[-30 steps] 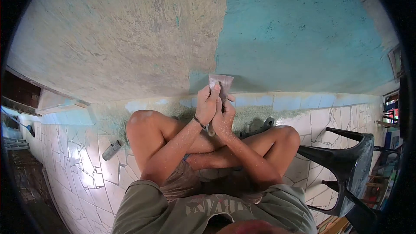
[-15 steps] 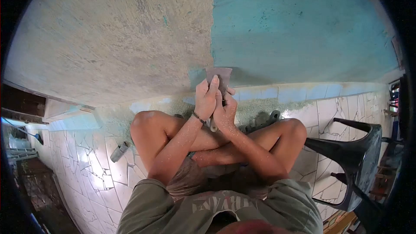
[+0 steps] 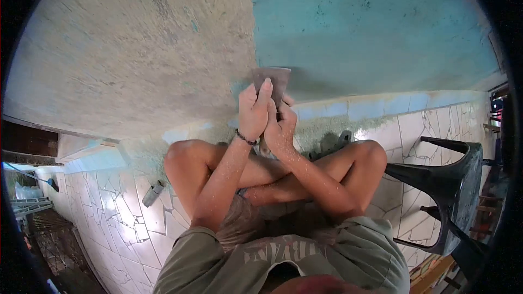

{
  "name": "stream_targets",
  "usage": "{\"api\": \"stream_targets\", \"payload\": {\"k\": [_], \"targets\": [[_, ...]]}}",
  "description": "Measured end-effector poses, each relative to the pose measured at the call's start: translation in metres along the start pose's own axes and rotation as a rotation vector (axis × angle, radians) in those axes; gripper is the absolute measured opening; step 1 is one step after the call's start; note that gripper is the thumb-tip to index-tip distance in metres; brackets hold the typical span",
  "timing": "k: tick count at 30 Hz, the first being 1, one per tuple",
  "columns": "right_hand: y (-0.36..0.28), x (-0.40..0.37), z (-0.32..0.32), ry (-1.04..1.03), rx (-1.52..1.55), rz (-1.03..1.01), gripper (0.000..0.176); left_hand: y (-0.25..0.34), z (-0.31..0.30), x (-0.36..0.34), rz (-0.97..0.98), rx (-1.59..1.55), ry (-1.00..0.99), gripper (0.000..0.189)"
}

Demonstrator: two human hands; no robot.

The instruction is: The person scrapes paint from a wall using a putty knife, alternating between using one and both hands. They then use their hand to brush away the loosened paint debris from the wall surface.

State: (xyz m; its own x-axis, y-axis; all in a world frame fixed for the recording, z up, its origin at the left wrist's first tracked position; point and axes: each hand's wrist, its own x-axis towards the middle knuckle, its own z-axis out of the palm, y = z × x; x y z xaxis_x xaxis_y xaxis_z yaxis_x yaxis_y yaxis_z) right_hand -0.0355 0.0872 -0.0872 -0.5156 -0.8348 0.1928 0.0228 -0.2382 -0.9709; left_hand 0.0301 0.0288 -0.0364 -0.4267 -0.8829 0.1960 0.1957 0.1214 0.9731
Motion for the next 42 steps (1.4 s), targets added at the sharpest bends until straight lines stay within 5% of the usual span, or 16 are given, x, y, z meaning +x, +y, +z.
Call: {"api": "stream_targets", "payload": {"k": [1, 5, 8, 15, 18, 21, 24, 31, 34, 35, 42], "targets": [[-0.002, -0.003, -0.002, -0.01, -0.012, 0.097, 0.024, 0.003, 0.003, -0.003, -0.028, 0.003, 0.037, 0.04], [0.026, -0.014, -0.005, 0.051, -0.118, -0.03, 0.023, -0.038, 0.001, -0.015, -0.098, 0.014, 0.107, 0.04], [-0.002, 0.0, -0.001, 0.038, -0.18, -0.126, 0.023, 0.001, 0.0, -0.001, -0.057, 0.106, 0.003, 0.041], [0.032, -0.01, -0.009, 0.069, -0.143, -0.091, 0.027, -0.037, 0.007, -0.011, -0.091, -0.023, 0.089, 0.039], [-0.002, 0.006, -0.007, 0.067, -0.105, -0.001, 0.025, 0.0, 0.011, 0.007, 0.057, 0.13, 0.019, 0.039], [-0.009, 0.006, -0.012, 0.028, -0.066, 0.115, 0.022, 0.008, 0.013, 0.006, -0.01, 0.047, 0.006, 0.039], [0.01, -0.007, -0.014, 0.1, -0.153, -0.053, 0.021, -0.032, 0.013, -0.007, -0.074, -0.032, 0.075, 0.039], [0.015, -0.011, -0.019, 0.104, -0.147, 0.084, 0.032, -0.03, 0.012, -0.012, -0.152, -0.208, 0.033, 0.042], [0.031, -0.009, -0.016, 0.161, -0.228, -0.074, 0.035, -0.043, 0.012, -0.013, -0.149, -0.184, 0.037, 0.043], [0.022, -0.011, -0.018, 0.14, -0.25, 0.135, 0.037, -0.044, 0.011, -0.011, -0.139, -0.204, 0.032, 0.043], [0.022, -0.011, -0.023, 0.098, -0.243, 0.111, 0.036, -0.043, 0.011, -0.01, -0.172, -0.229, 0.015, 0.045]]}}
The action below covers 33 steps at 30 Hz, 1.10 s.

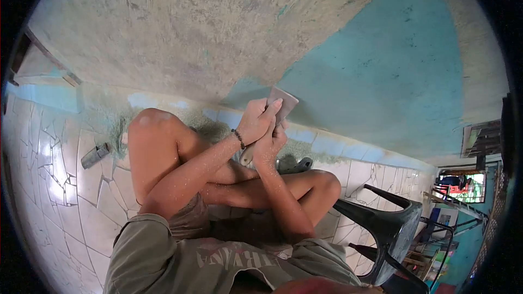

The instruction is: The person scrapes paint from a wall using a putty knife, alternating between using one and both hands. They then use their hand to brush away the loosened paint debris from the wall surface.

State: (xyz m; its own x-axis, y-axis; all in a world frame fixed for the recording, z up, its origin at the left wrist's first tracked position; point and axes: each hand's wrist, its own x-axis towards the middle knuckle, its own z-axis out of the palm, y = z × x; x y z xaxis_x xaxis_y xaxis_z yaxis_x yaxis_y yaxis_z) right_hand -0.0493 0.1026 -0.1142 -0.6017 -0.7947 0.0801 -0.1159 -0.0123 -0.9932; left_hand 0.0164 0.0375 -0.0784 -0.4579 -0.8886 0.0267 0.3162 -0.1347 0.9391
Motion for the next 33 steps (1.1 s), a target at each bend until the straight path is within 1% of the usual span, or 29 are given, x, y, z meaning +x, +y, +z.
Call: {"api": "stream_targets", "payload": {"k": [2, 4, 5, 8, 9, 12, 13, 16, 17, 19, 22, 25, 28, 29, 31, 33], "targets": [[0.002, 0.001, 0.006, 0.041, -0.036, 0.018, 0.035, -0.001, -0.001, 0.003, 0.014, 0.028, -0.01, 0.045], [-0.013, 0.006, 0.01, 0.03, 0.059, -0.032, 0.035, 0.007, 0.0, 0.004, 0.039, 0.023, -0.028, 0.046], [-0.015, 0.004, 0.009, 0.03, 0.1, -0.042, 0.034, 0.01, -0.002, 0.005, 0.043, 0.136, -0.021, 0.045], [-0.003, 0.004, 0.001, -0.013, 0.02, -0.021, 0.034, 0.006, 0.0, 0.005, 0.038, 0.043, -0.014, 0.044], [0.007, 0.005, -0.002, -0.039, 0.016, -0.022, 0.034, -0.005, -0.001, 0.006, 0.03, 0.097, 0.004, 0.044], [0.007, 0.005, 0.001, 0.001, -0.035, -0.044, 0.034, -0.008, 0.001, 0.004, 0.017, 0.054, 0.013, 0.044], [0.009, 0.005, 0.003, 0.006, 0.057, -0.028, 0.033, -0.008, 0.0, 0.006, -0.007, 0.048, -0.01, 0.043], [0.001, 0.002, -0.002, -0.032, 0.065, 0.069, 0.032, -0.001, 0.001, 0.003, -0.03, 0.024, -0.005, 0.043], [0.0, -0.001, -0.004, -0.021, 0.053, 0.07, 0.032, -0.005, 0.002, 0.001, -0.029, 0.025, 0.003, 0.043], [-0.005, -0.001, 0.001, 0.0, 0.048, 0.051, 0.033, -0.006, 0.001, 0.002, -0.004, 0.042, 0.012, 0.044], [-0.004, 0.007, 0.008, 0.044, 0.065, -0.074, 0.034, 0.003, 0.002, 0.005, 0.066, 0.053, -0.009, 0.044], [-0.008, 0.004, 0.003, 0.002, 0.038, -0.094, 0.037, 0.013, 0.001, 0.003, 0.015, 0.082, -0.01, 0.043], [0.002, 0.001, 0.006, 0.023, -0.001, 0.067, 0.037, 0.003, 0.003, 0.001, 0.006, 0.036, 0.035, 0.046], [0.006, 0.005, 0.009, 0.036, 0.03, 0.02, 0.037, 0.002, 0.0, 0.005, 0.062, 0.124, 0.037, 0.046], [-0.014, 0.011, 0.012, 0.067, 0.084, -0.064, 0.037, 0.028, 0.003, 0.006, 0.164, 0.294, 0.039, 0.047], [-0.036, 0.014, 0.008, 0.027, 0.091, -0.093, 0.037, 0.04, 0.01, 0.011, 0.148, 0.165, 0.006, 0.046]]}}
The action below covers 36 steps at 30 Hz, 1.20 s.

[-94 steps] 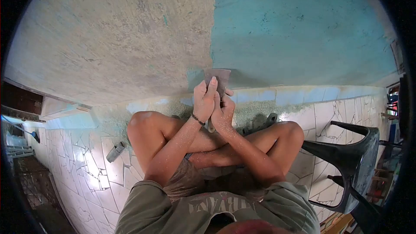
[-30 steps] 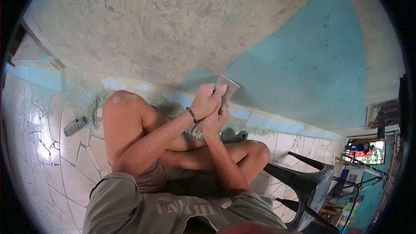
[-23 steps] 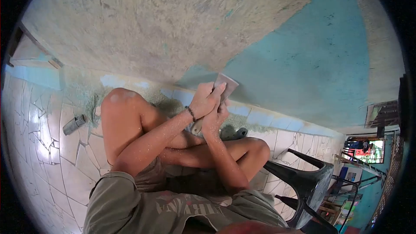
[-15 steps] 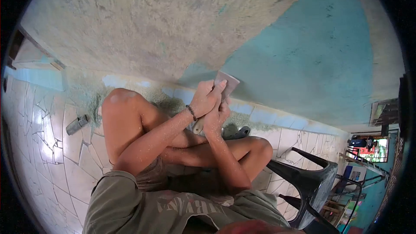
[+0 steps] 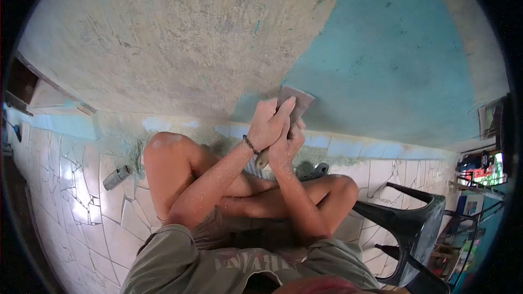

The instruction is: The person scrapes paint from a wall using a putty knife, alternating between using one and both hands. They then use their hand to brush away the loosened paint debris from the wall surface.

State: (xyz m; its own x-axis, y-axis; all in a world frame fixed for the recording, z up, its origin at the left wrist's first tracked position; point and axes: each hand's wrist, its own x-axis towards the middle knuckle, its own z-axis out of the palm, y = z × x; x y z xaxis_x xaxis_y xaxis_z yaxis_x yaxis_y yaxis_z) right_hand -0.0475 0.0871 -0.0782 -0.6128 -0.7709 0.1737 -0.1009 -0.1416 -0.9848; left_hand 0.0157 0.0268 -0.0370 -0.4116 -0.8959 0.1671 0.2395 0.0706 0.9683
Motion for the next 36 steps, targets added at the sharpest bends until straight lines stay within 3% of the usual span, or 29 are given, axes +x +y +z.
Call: {"api": "stream_targets", "payload": {"k": [2, 5, 7, 8, 10, 12, 14, 17, 19, 22, 26, 29, 31, 32, 35, 36], "targets": [[0.0, 0.002, 0.0, 0.0, -0.027, -0.03, 0.037, 0.004, -0.003, 0.0, -0.044, 0.027, -0.029, 0.045], [0.033, -0.007, -0.003, 0.034, -0.098, -0.023, 0.037, -0.051, 0.003, -0.011, -0.072, -0.08, 0.104, 0.044], [0.017, -0.005, -0.004, 0.0, -0.123, 0.048, 0.036, -0.025, 0.003, -0.007, -0.026, -0.029, 0.081, 0.043], [-0.004, 0.0, 0.005, 0.12, -0.073, -0.13, 0.037, -0.021, 0.003, 0.002, 0.019, 0.008, 0.055, 0.043], [-0.015, 0.001, -0.001, 0.023, -0.017, -0.014, 0.033, 0.008, 0.003, 0.007, 0.044, -0.002, -0.041, 0.043], [-0.011, -0.003, -0.006, -0.031, -0.027, 0.064, 0.029, 0.004, 0.005, 0.0, -0.041, -0.055, -0.025, 0.043], [0.014, -0.012, -0.011, -0.001, -0.084, -0.013, 0.028, -0.02, 0.004, -0.011, -0.1, -0.096, 0.018, 0.043], [0.019, -0.008, -0.006, 0.021, -0.094, -0.066, 0.028, -0.034, 0.005, -0.009, -0.049, -0.048, 0.078, 0.044], [-0.011, -0.003, -0.007, 0.01, -0.109, -0.107, 0.027, -0.01, 0.001, -0.001, -0.054, -0.023, 0.001, 0.042], [0.002, -0.006, -0.01, -0.055, -0.011, 0.047, 0.025, -0.01, 0.004, -0.007, -0.077, -0.056, -0.01, 0.04], [0.016, -0.01, -0.004, 0.039, -0.001, -0.069, 0.025, -0.048, 0.001, -0.01, -0.052, 0.005, 0.119, 0.041], [0.005, -0.003, -0.007, -0.002, 0.023, 0.013, 0.025, -0.012, 0.006, -0.001, 0.094, 0.158, 0.099, 0.041], [-0.01, -0.006, -0.009, -0.042, 0.072, 0.133, 0.024, -0.022, 0.002, -0.008, -0.024, 0.055, 0.082, 0.041], [-0.003, -0.006, -0.009, -0.021, -0.005, 0.025, 0.024, -0.025, 0.0, -0.004, -0.057, 0.004, 0.07, 0.041], [0.018, -0.012, -0.008, -0.001, 0.01, 0.0, 0.023, -0.049, -0.003, -0.01, 0.024, 0.105, 0.125, 0.041], [0.019, -0.008, -0.004, 0.05, -0.037, -0.173, 0.021, -0.038, -0.002, -0.009, -0.06, 0.091, 0.11, 0.04]]}}
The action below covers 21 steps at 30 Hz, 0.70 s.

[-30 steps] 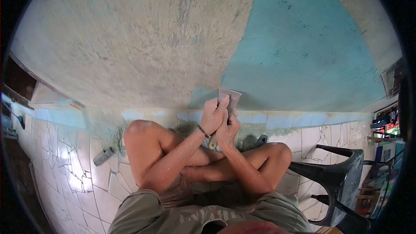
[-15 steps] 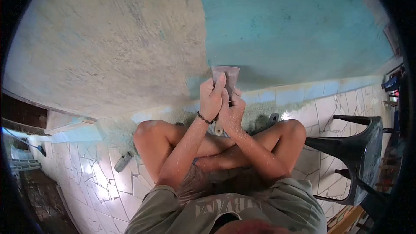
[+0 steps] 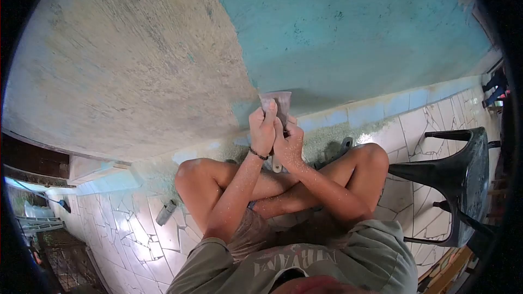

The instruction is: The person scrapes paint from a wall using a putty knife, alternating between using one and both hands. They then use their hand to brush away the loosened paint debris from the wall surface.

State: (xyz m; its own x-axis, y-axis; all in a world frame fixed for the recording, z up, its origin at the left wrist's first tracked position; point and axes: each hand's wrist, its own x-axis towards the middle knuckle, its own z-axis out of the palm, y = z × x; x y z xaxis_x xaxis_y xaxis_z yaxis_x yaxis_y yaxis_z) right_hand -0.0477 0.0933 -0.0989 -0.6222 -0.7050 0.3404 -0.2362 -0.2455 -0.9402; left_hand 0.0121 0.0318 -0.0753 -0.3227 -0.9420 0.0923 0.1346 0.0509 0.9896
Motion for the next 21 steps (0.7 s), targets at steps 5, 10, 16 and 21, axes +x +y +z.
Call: {"api": "stream_targets", "payload": {"k": [5, 10, 16, 21], "targets": [[-0.043, 0.023, -0.003, -0.086, 0.017, 0.148, 0.021, 0.071, 0.007, 0.007, 0.084, -0.02, -0.081, 0.039], [-0.005, 0.002, 0.001, -0.031, 0.001, 0.056, 0.022, 0.015, -0.002, 0.001, 0.044, 0.023, -0.056, 0.042], [-0.04, 0.011, -0.006, -0.097, 0.018, 0.236, 0.028, 0.042, 0.007, 0.003, -0.021, -0.196, -0.106, 0.044], [-0.015, 0.007, -0.004, -0.03, 0.027, 0.13, 0.026, 0.023, 0.011, 0.001, 0.019, -0.178, -0.05, 0.042]]}}
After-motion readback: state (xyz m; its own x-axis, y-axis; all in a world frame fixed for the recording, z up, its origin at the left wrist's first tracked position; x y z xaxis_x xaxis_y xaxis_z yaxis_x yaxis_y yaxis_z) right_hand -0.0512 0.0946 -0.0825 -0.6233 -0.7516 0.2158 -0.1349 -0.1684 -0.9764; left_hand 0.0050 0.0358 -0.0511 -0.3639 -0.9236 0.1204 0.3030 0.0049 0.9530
